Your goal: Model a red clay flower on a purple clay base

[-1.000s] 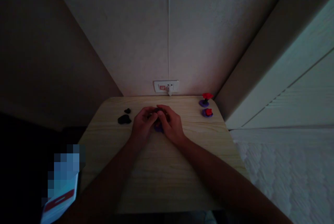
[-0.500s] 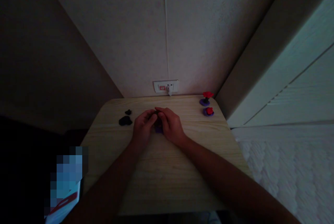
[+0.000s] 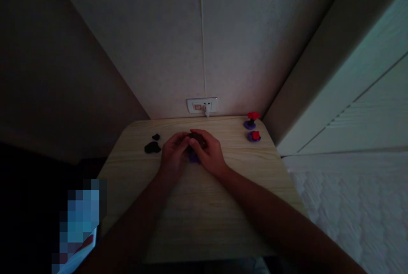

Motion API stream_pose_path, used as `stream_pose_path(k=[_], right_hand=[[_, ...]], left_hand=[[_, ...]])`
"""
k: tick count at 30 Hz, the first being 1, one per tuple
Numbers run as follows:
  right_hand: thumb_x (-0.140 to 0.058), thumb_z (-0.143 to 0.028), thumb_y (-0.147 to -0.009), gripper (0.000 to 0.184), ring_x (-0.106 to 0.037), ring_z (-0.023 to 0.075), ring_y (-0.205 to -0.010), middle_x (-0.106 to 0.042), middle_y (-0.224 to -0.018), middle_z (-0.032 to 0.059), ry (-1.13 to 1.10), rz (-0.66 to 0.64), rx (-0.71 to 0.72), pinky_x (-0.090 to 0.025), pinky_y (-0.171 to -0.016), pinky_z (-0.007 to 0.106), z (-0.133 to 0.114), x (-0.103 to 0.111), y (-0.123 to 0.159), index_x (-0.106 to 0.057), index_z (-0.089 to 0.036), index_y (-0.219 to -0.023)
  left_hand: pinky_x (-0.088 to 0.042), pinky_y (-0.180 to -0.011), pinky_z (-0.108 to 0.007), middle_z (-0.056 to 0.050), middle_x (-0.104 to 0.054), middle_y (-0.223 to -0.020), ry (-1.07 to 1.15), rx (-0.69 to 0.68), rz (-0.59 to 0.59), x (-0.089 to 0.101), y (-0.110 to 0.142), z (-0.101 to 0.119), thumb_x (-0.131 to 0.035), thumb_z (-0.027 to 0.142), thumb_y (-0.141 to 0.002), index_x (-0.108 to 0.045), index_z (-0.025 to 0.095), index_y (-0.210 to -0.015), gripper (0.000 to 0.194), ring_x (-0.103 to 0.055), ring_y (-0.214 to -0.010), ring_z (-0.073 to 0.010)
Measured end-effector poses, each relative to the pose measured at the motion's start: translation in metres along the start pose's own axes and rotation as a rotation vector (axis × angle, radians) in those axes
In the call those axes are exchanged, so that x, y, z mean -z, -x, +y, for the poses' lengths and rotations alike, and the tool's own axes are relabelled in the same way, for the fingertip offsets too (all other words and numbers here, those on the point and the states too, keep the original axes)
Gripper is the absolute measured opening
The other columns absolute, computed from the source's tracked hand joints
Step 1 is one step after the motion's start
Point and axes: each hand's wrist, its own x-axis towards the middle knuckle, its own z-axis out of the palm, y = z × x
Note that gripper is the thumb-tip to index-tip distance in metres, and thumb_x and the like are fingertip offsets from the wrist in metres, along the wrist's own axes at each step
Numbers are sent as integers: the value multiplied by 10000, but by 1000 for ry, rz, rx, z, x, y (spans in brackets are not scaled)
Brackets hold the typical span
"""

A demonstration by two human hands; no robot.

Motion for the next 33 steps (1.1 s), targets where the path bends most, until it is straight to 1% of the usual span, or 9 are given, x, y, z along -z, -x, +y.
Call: stream_pose_path(k=[3,8,13,18,20,23,25,28,33], right_hand=[[-692,-451,-926,318,-698,217,-957,-731,-1089,78,52,43,10,-576,-833,352,1,0,0,-712,-244,-1166],[-628,-401,-974,233,-696,210,-928,-734,-1024,73,77,26,49,-555,-815,347,2,2,-1,-727,-230,-1098],[-581,-382,-997,222,-676,203,-868,-718,-939,62,105,19,90,-536,-776,338,5,3,-2,-735,-226,-1031],[-568,-421,-1000,255,-655,189,-797,-700,-886,53,86,40,41,-529,-707,313,5,1,-2,-714,-212,-991],[-590,-432,-986,243,-662,183,-778,-706,-875,44,60,77,16,-535,-696,305,3,1,-1,-698,-214,-983],[-621,-442,-965,229,-689,186,-814,-730,-926,43,30,151,8,-555,-722,308,1,1,0,-678,-229,-1026],[-641,-450,-950,242,-694,189,-823,-736,-953,46,24,166,7,-562,-726,312,1,0,0,-666,-236,-1060],[-673,-461,-928,264,-691,186,-807,-732,-943,44,3,156,-7,-563,-712,311,3,0,1,-656,-239,-1070],[-683,-474,-915,265,-679,188,-785,-719,-885,40,-30,126,-37,-564,-700,305,5,0,0,-666,-224,-1000]], left_hand=[[-553,-776,-278,-39,-756,-909,-64,-55,6,2,-1,-4,-869,374,-725,-773,189,-933,295,-700,-821,-159],[-552,-870,-318,-68,-782,-981,-53,-48,-25,9,-3,-8,-871,353,-731,-791,187,-976,307,-719,-898,-182],[-554,-811,-300,-48,-770,-916,-31,-43,-38,10,-3,-7,-892,336,-704,-759,189,-956,321,-715,-824,-164],[-554,-769,-279,-38,-754,-879,-57,-35,-24,6,-1,-5,-876,349,-724,-733,180,-950,316,-707,-788,-152],[-557,-764,-283,-45,-754,-909,-85,-34,-18,3,0,-5,-877,360,-719,-725,179,-972,347,-712,-799,-158],[-572,-780,-311,-62,-756,-997,-101,-9,-31,0,1,-5,-917,341,-649,-702,184,-1008,447,-729,-856,-185],[-577,-799,-323,-67,-761,-1006,-105,-1,-30,-1,2,-4,-935,318,-613,-697,183,-994,469,-734,-891,-197],[-579,-836,-336,-75,-779,-981,-111,-3,-15,0,2,-2,-934,299,-613,-721,171,-959,426,-737,-905,-202],[-583,-808,-332,-84,-802,-970,-79,16,-29,3,0,0,-912,295,-650,-783,167,-954,354,-742,-845,-197]])
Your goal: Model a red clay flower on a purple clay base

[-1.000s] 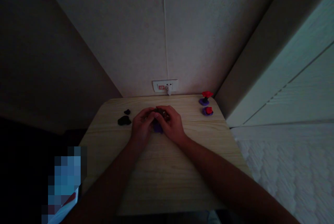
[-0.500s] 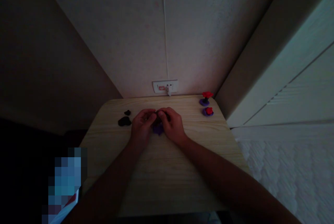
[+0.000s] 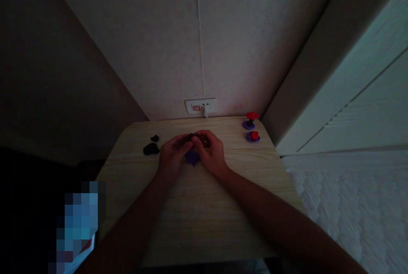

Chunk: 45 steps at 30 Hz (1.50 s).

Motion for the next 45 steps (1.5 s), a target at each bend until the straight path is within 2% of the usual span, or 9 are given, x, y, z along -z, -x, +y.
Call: stream_pose_path(k=[6,13,17,19,24,28,33,36,45], right_hand=[[-575,-460,-983,266,-636,173,-739,-677,-827,28,45,-47,24,-520,-663,292,-3,2,-1,-671,-213,-956],[-595,-494,-966,279,-617,165,-676,-659,-779,13,13,-20,-23,-502,-610,282,-2,1,-1,-646,-222,-930],[-632,-475,-948,276,-644,165,-713,-688,-833,13,-26,52,-27,-529,-655,286,-2,1,-3,-651,-228,-1070],[-624,-465,-957,312,-656,169,-755,-702,-866,18,3,67,-5,-537,-687,292,-3,1,-4,-661,-234,-1163],[-651,-468,-937,288,-704,192,-892,-749,-1003,47,-14,16,6,-571,-782,314,-2,1,-5,-701,-235,-1099],[-726,-485,-875,297,-685,184,-788,-728,-894,34,-55,2,-48,-564,-696,294,0,0,-5,-674,-222,-1004],[-651,-503,-927,289,-608,155,-673,-651,-773,7,-54,-52,-70,-512,-600,265,4,1,-5,-651,-214,-922],[-612,-515,-948,304,-577,148,-649,-612,-739,-5,-55,-75,-76,-492,-580,258,3,2,-5,-635,-215,-901],[-646,-518,-925,292,-610,151,-647,-624,-753,-9,-184,-25,-102,-529,-590,269,0,-2,-6,-595,-231,-910]], left_hand=[[-587,-802,-324,-68,-807,-893,72,35,-10,3,-1,-1,-920,282,-623,-808,170,-909,327,-740,-782,-184],[-586,-769,-322,-94,-795,-974,37,26,-42,1,1,-5,-869,353,-727,-785,166,-996,339,-743,-827,-205],[-598,-765,-312,-65,-760,-1040,-30,-58,-13,-2,3,-3,-906,323,-681,-702,228,-1213,577,-740,-821,-181],[-606,-814,-324,-75,-739,-1120,-89,-99,-7,-2,4,-1,-937,281,-623,-694,233,-1221,648,-747,-883,-195],[-573,-971,-376,-101,-732,-1155,-210,-209,38,-1,3,0,-879,250,-700,-774,187,-1060,380,-721,-1046,-228],[-576,-947,-367,-74,-755,-1036,-227,-268,42,-1,3,1,-854,230,-726,-811,202,-997,276,-722,-996,-214],[-585,-695,-294,-44,-743,-881,-189,-201,43,-3,4,6,-864,269,-718,-828,206,-943,237,-704,-728,-159],[-564,-637,-282,-39,-744,-857,-153,-154,25,-1,4,4,-868,307,-725,-830,201,-942,245,-676,-632,-135],[-600,-722,-296,-72,-781,-985,8,-38,9,1,1,-6,-886,357,-710,-749,205,-1154,489,-735,-787,-173]])
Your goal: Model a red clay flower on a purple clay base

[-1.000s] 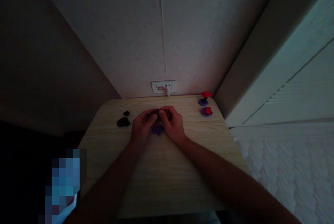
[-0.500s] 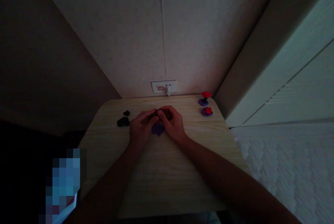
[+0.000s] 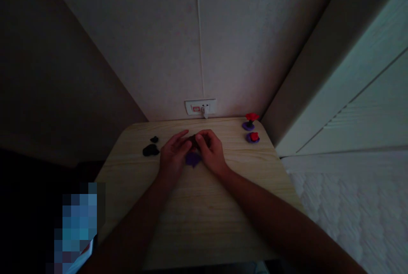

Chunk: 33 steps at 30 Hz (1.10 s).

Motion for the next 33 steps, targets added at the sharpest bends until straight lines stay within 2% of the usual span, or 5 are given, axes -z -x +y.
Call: stream_pose_path(k=[7,12,18,26,33], right_hand=[[-664,-524,-903,307,-632,160,-711,-676,-823,12,120,64,69,-533,-629,273,-7,-1,3,-617,-231,-982],[-701,-491,-887,281,-635,173,-710,-688,-806,18,175,32,80,-525,-643,293,-7,1,4,-647,-225,-960],[-636,-443,-957,234,-637,188,-793,-682,-859,39,278,-33,157,-513,-722,319,-8,3,4,-708,-220,-937],[-565,-466,-996,295,-632,193,-808,-664,-848,41,244,-90,165,-513,-731,318,-6,5,4,-703,-220,-911],[-610,-489,-964,280,-643,181,-772,-678,-839,30,145,-46,100,-532,-718,308,-1,3,3,-671,-216,-964]], left_hand=[[-589,-690,-285,-37,-738,-863,-110,-45,94,-6,2,8,-918,328,-634,-713,167,-894,369,-723,-761,-171],[-592,-735,-313,-54,-766,-853,-111,-35,99,-5,1,9,-899,323,-658,-745,160,-879,315,-727,-748,-177],[-576,-754,-315,-55,-774,-831,-90,-40,80,-3,2,9,-880,316,-677,-770,158,-863,268,-717,-750,-180],[-541,-760,-287,-35,-738,-849,10,-7,17,3,-1,-1,-867,355,-709,-782,175,-871,257,-685,-774,-161],[-553,-747,-295,-20,-736,-782,173,73,13,-7,0,7,-910,370,-633,-748,166,-818,319,-681,-714,-152]])
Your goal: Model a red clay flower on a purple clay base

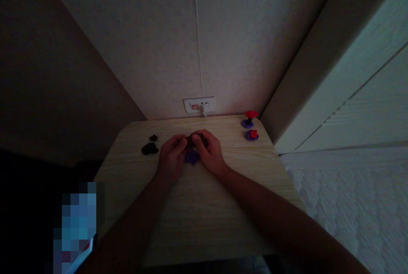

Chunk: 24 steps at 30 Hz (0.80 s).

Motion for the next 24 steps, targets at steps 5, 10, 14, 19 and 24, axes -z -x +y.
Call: stream_pose_path(k=[5,10,14,19,24], right_hand=[[-722,-462,-886,312,-657,161,-768,-684,-882,10,-111,132,-44,-537,-710,285,0,-5,-1,-586,-231,-1045],[-680,-453,-923,256,-643,152,-749,-673,-880,11,-52,107,-18,-522,-663,269,-2,-4,0,-596,-234,-1026],[-659,-501,-921,285,-584,120,-639,-631,-874,-2,-107,101,-105,-461,-524,234,-3,-4,0,-592,-237,-1005],[-649,-542,-913,320,-505,106,-546,-572,-747,-28,-115,93,-157,-387,-461,225,-2,-4,-1,-578,-231,-935],[-629,-535,-924,322,-505,113,-587,-563,-774,-19,-40,97,-116,-388,-507,240,-3,-4,-2,-569,-219,-893]], left_hand=[[-550,-730,-275,-8,-727,-828,-44,-61,5,1,1,1,-864,341,-710,-713,183,-873,273,-692,-728,-142],[-580,-800,-294,-45,-726,-1056,-253,-190,-1,5,2,2,-873,301,-712,-713,218,-1052,384,-727,-882,-170],[-597,-874,-333,-71,-718,-1076,-357,-273,-25,4,3,1,-882,249,-685,-740,192,-1022,370,-728,-966,-202],[-597,-875,-340,-64,-746,-1006,-442,-301,17,3,5,3,-854,256,-724,-779,188,-990,285,-728,-936,-202],[-598,-791,-321,-57,-754,-927,-468,-270,40,1,7,7,-818,269,-751,-774,174,-950,224,-725,-826,-187]])
